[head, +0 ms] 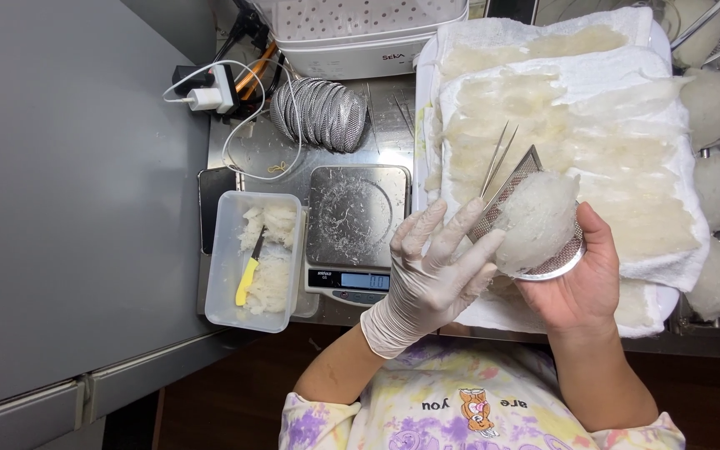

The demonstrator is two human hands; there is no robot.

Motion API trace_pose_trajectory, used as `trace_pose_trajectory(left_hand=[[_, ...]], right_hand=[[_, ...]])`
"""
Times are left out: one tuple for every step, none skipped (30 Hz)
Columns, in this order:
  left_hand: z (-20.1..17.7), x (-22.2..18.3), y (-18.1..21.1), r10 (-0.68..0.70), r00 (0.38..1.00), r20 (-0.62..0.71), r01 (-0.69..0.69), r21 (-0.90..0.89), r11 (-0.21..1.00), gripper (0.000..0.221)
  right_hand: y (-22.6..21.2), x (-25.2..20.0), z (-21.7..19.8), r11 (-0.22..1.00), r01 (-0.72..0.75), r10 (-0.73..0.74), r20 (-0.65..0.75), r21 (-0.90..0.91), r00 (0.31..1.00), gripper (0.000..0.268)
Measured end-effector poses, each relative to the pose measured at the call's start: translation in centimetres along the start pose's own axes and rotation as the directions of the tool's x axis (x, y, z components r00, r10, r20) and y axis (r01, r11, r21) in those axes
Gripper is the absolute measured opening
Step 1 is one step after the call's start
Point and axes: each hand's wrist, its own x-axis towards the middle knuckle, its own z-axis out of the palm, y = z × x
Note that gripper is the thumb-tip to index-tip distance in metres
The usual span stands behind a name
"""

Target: The person fills metal mesh molds with a white fibrous material using gloved hands and tweezers. They weigh the filled molds on a digital scale, adjust the contents, and place them into a multi-tiered rack.

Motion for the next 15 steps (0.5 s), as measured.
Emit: trace_pose_trajectory(left_hand=[[0.08, 0.11, -0.01, 0.000, 1.000, 0.000, 0.000, 0.001, 1.000, 0.034], [0.19, 0.26, -0.03, 0.000, 1.000, 0.009, 0.000, 0.012, 1.000, 0.033], [0.32, 0.41, -0.05, 0.000, 1.000, 0.019, 0.000, 0.024, 1.000, 0.033], [0.32, 0.28, 0.01, 0.001, 1.000, 0.020, -0.001, 0.023, 1.000, 0.033], [0.33, 0.15, 0.05, -0.030, 0.999, 0.022, 0.030, -0.019, 0.999, 0.035], [0.34, 0.01, 0.11, -0.061, 0.998, 0.025, 0.062, -0.060, 0.996, 0.037], [0.44, 0.11, 0.11, -0.061, 0.998, 0.025, 0.062, -0.061, 0.996, 0.037], [0.52, 0.17, 0.13, -0.064, 0.998, 0.019, 0.064, -0.034, 0.997, 0.038], [0.61, 0.23, 0.13, -0.066, 0.998, 0.013, 0.067, -0.008, 0.998, 0.038], [0.59, 0.37, 0.06, -0.068, 0.998, 0.013, 0.068, -0.007, 0.998, 0.038], [0.57, 0.50, -0.02, -0.058, 0.998, 0.030, 0.059, -0.021, 0.998, 0.037], [0.55, 0.63, -0.10, -0.049, 0.998, 0.046, 0.051, -0.035, 0.998, 0.036], [0.47, 0.59, -0.02, -0.051, 0.998, 0.047, 0.052, -0.034, 0.998, 0.036], [0.40, 0.55, 0.07, -0.063, 0.997, 0.042, 0.064, -0.021, 0.998, 0.038], [0.32, 0.51, 0.14, -0.075, 0.997, 0.037, 0.075, -0.009, 0.997, 0.040]], right_hand=[[0.03, 0.01, -0.11, 1.000, 0.000, 0.000, 0.000, 0.000, 1.000, 0.050], [0.03, 0.02, -0.22, 1.000, -0.006, 0.006, 0.016, 0.004, 1.000, 0.051], [0.02, 0.04, -0.33, 1.000, -0.012, 0.012, 0.031, 0.008, 0.999, 0.052], [0.02, 0.03, -0.31, 1.000, -0.011, 0.010, 0.031, 0.009, 0.999, 0.052], [0.03, 0.04, -0.28, 1.000, -0.004, 0.004, 0.019, -0.001, 1.000, 0.053], [0.02, 0.04, -0.25, 1.000, 0.001, -0.001, 0.007, -0.011, 1.000, 0.054], [0.03, 0.04, -0.26, 1.000, 0.001, -0.001, 0.007, -0.010, 1.000, 0.054], [0.04, 0.02, -0.29, 1.000, -0.008, 0.008, 0.035, 0.002, 0.999, 0.054], [0.07, 0.00, -0.31, 1.000, -0.017, 0.016, 0.064, 0.014, 0.998, 0.054], [0.08, 0.04, -0.35, 1.000, -0.019, 0.018, 0.064, 0.013, 0.998, 0.054], [0.09, 0.09, -0.39, 1.000, -0.012, 0.012, 0.037, -0.001, 0.999, 0.052], [0.10, 0.13, -0.43, 1.000, -0.007, 0.007, 0.011, -0.015, 1.000, 0.050], [0.13, 0.15, -0.38, 1.000, -0.008, 0.008, 0.010, -0.015, 1.000, 0.050], [0.14, 0.15, -0.34, 1.000, -0.007, 0.007, 0.018, -0.007, 1.000, 0.052], [0.18, 0.17, -0.29, 1.000, -0.006, 0.006, 0.026, 0.001, 1.000, 0.054]])
